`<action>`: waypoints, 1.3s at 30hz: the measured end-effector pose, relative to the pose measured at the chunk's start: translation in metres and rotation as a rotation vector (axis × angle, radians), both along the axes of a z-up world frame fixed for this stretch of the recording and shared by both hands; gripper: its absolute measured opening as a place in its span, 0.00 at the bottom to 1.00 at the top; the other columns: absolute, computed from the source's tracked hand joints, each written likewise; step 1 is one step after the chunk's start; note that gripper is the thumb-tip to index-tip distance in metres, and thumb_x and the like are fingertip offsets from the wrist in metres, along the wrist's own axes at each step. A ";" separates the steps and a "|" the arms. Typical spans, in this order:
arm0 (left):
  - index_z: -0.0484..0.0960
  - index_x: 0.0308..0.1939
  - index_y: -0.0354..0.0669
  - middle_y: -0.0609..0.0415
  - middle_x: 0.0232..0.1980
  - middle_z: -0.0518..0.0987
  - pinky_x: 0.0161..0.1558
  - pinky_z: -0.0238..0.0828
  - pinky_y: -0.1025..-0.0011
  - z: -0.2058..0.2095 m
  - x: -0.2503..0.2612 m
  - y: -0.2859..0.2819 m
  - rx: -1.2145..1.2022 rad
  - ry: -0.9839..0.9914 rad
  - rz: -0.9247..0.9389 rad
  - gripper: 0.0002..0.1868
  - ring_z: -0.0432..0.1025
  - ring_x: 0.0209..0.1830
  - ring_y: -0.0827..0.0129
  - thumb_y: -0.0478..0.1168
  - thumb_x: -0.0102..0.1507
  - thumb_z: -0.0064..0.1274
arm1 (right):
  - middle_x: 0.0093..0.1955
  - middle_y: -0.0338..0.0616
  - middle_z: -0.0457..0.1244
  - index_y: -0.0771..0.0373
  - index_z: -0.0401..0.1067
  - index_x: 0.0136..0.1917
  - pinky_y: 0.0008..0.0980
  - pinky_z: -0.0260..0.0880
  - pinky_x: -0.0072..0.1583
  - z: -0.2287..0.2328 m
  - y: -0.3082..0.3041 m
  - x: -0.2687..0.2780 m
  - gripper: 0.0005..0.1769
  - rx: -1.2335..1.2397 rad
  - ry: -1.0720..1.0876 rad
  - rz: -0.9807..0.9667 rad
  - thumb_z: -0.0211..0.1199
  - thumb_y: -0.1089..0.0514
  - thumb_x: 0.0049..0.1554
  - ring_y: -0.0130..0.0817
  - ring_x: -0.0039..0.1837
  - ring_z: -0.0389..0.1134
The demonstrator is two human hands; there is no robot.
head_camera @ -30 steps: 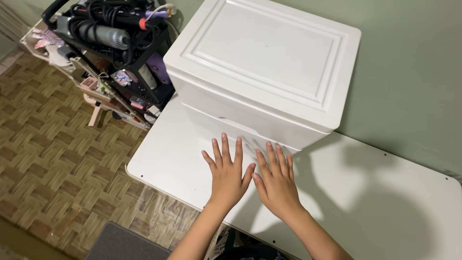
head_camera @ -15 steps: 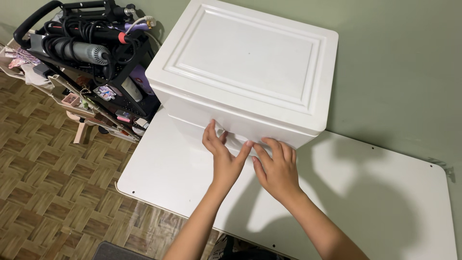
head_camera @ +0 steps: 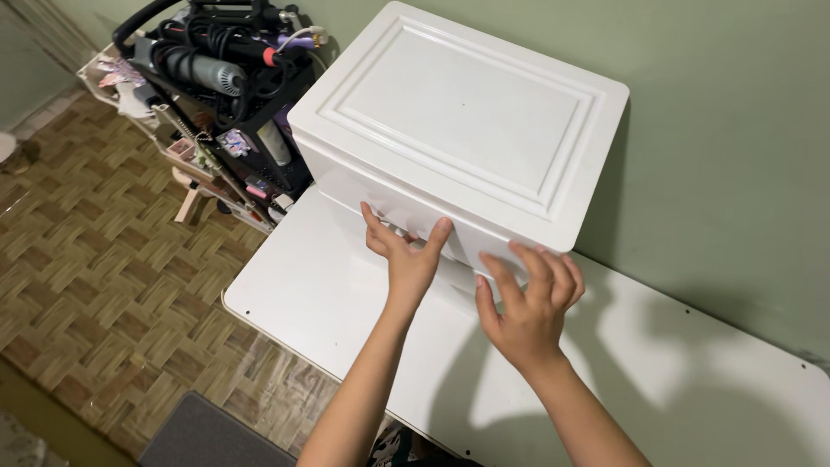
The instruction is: The person opens a white plastic drawer unit and removes various items one by one, including a face mask, hair accessories, bottles, and packaged goods. The items are placed on the surface next to the drawer until the drawer is empty.
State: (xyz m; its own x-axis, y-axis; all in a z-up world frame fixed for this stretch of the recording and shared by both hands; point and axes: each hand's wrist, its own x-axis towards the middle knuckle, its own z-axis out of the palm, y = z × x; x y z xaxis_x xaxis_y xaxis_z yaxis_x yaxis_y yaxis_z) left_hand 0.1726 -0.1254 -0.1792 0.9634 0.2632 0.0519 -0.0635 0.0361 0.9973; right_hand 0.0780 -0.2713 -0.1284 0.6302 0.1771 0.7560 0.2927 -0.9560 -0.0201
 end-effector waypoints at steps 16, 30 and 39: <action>0.13 0.78 0.44 0.35 0.70 0.42 0.53 0.73 0.68 -0.027 -0.012 0.027 0.099 0.070 -0.030 0.77 0.64 0.52 0.60 0.65 0.54 0.64 | 0.70 0.29 0.66 0.38 0.77 0.67 0.43 0.52 0.67 0.031 -0.008 0.008 0.21 -0.015 0.150 -0.136 0.65 0.56 0.63 0.40 0.65 0.62; 0.11 0.77 0.45 0.29 0.72 0.43 0.60 0.67 0.66 -0.026 -0.019 0.025 0.089 0.091 -0.067 0.78 0.57 0.60 0.55 0.65 0.55 0.64 | 0.65 0.24 0.67 0.34 0.81 0.60 0.40 0.56 0.64 0.050 -0.001 0.007 0.19 0.168 0.260 -0.185 0.69 0.56 0.57 0.38 0.57 0.59; 0.15 0.78 0.45 0.33 0.73 0.43 0.57 0.70 0.65 -0.017 -0.031 0.034 0.039 0.116 -0.078 0.74 0.64 0.55 0.51 0.62 0.53 0.62 | 0.66 0.29 0.67 0.37 0.81 0.62 0.41 0.58 0.64 0.052 0.000 0.004 0.19 0.146 0.292 -0.197 0.67 0.56 0.59 0.37 0.58 0.61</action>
